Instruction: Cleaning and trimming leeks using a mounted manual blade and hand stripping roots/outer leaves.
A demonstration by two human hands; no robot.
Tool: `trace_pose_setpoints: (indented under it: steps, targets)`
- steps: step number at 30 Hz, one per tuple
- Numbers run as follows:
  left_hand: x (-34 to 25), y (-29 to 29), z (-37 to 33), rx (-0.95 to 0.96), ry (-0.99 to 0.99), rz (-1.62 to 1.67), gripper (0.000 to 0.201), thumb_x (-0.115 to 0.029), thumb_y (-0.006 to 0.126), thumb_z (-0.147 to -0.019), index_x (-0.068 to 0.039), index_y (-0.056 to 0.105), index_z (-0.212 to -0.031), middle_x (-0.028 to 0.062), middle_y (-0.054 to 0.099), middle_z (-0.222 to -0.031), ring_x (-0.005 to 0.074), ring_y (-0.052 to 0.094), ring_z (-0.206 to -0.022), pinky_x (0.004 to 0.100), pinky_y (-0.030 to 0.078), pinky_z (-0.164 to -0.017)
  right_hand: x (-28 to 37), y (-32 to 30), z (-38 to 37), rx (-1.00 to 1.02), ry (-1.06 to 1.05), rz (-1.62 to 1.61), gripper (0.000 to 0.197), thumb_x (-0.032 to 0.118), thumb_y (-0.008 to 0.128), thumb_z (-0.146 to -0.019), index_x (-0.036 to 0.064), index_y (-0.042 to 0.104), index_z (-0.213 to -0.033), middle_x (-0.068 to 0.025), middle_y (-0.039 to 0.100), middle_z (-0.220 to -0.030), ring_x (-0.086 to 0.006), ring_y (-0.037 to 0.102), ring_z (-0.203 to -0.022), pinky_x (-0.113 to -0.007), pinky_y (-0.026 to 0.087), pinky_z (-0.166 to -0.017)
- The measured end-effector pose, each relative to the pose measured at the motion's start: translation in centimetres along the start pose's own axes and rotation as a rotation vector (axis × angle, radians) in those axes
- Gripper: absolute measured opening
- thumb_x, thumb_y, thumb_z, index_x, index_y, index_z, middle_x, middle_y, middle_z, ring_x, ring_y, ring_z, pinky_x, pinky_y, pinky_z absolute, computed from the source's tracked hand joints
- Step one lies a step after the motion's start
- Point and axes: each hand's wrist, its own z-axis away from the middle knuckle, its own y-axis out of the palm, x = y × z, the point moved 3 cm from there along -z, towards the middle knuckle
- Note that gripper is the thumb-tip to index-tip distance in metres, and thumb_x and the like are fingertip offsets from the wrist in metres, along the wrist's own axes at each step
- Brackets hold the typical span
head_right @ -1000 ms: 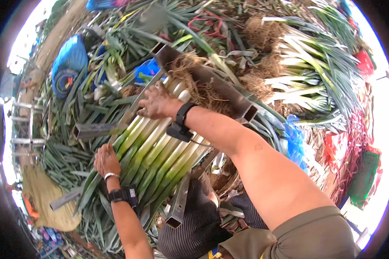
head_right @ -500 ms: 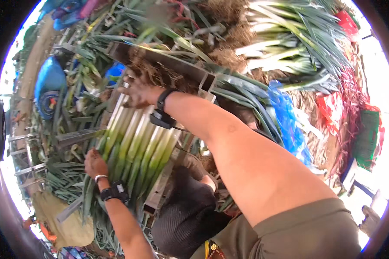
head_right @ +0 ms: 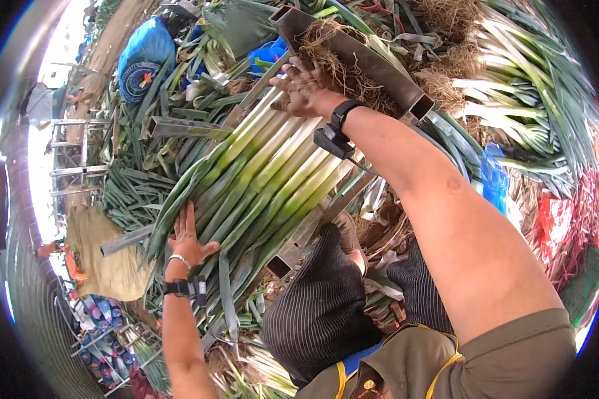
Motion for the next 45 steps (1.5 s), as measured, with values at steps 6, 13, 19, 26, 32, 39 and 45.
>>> trace_pose_setpoints:
  steps: [6,13,19,26,32,39,45]
  targets:
    - [8.7,2.4,5.7,0.29,0.167,-0.074,0.152,-0.048,0.093,-0.039,-0.009,0.001,-0.154,0.0188,0.009,-0.16,0.0406,0.009,-0.147,0.0559,0.022,-0.115,-0.9,1.0,0.6,-0.099,0.01,-0.028,0.073,0.075,0.032,-0.089,0.0325,0.036,-0.148,-0.0063,0.022,-0.159,-0.0277,0.006,-0.149,-0.057,0.003,-0.115]
    - [15.1,-3.1,7.5,0.91,-0.337,-0.363,0.054,-0.056,0.077,-0.07,-0.017,0.073,-0.108,0.0079,0.069,-0.113,0.0285,0.067,-0.098,0.0433,0.051,-0.088,-1.6,1.1,0.6,-0.153,0.024,0.01,0.07,0.072,0.034,-0.09,0.0317,0.04,-0.146,-0.0069,0.027,-0.157,-0.0299,0.013,-0.147,-0.056,0.009,-0.115]
    - [7.4,-8.7,-10.8,-0.112,0.048,0.941,0.029,-0.027,0.055,-0.096,-0.004,0.063,-0.112,0.0087,0.071,-0.098,0.0241,0.066,-0.085,0.0341,0.053,-0.077,-2.7,0.3,1.3,-0.114,0.024,-0.057,0.071,0.071,0.035,-0.09,0.0284,0.041,-0.146,-0.0082,0.026,-0.156,-0.0299,0.01,-0.148,-0.055,0.007,-0.116]
    - [9.9,2.1,-20.3,0.405,0.035,0.281,0.044,-0.033,0.056,-0.094,-0.004,0.06,-0.127,0.0081,0.066,-0.119,0.0192,0.06,-0.102,0.0342,0.045,-0.091,-2.3,-0.4,1.2,-0.204,-0.009,-0.058,0.065,0.066,0.046,-0.088,0.026,0.05,-0.139,-0.0105,0.037,-0.149,-0.0309,0.02,-0.144,-0.058,0.015,-0.113]
    - [10.6,0.4,-15.3,0.5,-0.158,0.307,0.046,-0.037,0.054,-0.092,-0.007,0.059,-0.126,0.0105,0.065,-0.121,0.0251,0.062,-0.105,0.039,0.046,-0.09,-1.7,0.5,1.0,-0.228,-0.021,-0.136,0.067,0.067,0.045,-0.088,0.025,0.05,-0.14,-0.0118,0.033,-0.152,-0.0319,0.018,-0.145,-0.058,0.014,-0.114]
    - [14.9,2.7,-15.0,0.407,-0.485,0.526,0.041,-0.042,0.06,-0.084,-0.006,0.071,-0.101,0.01,0.071,-0.099,0.0223,0.065,-0.087,0.0393,0.047,-0.082,0.3,-0.3,0.5,-0.354,-0.083,-0.129,0.064,0.066,0.048,-0.087,0.0237,0.055,-0.134,-0.0097,0.043,-0.144,-0.031,0.027,-0.141,-0.059,0.02,-0.111]
    - [10.5,1.6,-17.7,0.275,-0.634,0.378,0.041,-0.037,0.058,-0.084,-0.004,0.071,-0.104,0.0127,0.07,-0.109,0.0277,0.065,-0.099,0.0394,0.047,-0.088,-2.0,0.4,1.3,-0.367,-0.038,-0.095,0.063,0.065,0.05,-0.086,0.0237,0.058,-0.132,-0.0102,0.044,-0.143,-0.0311,0.029,-0.14,-0.06,0.019,-0.111]
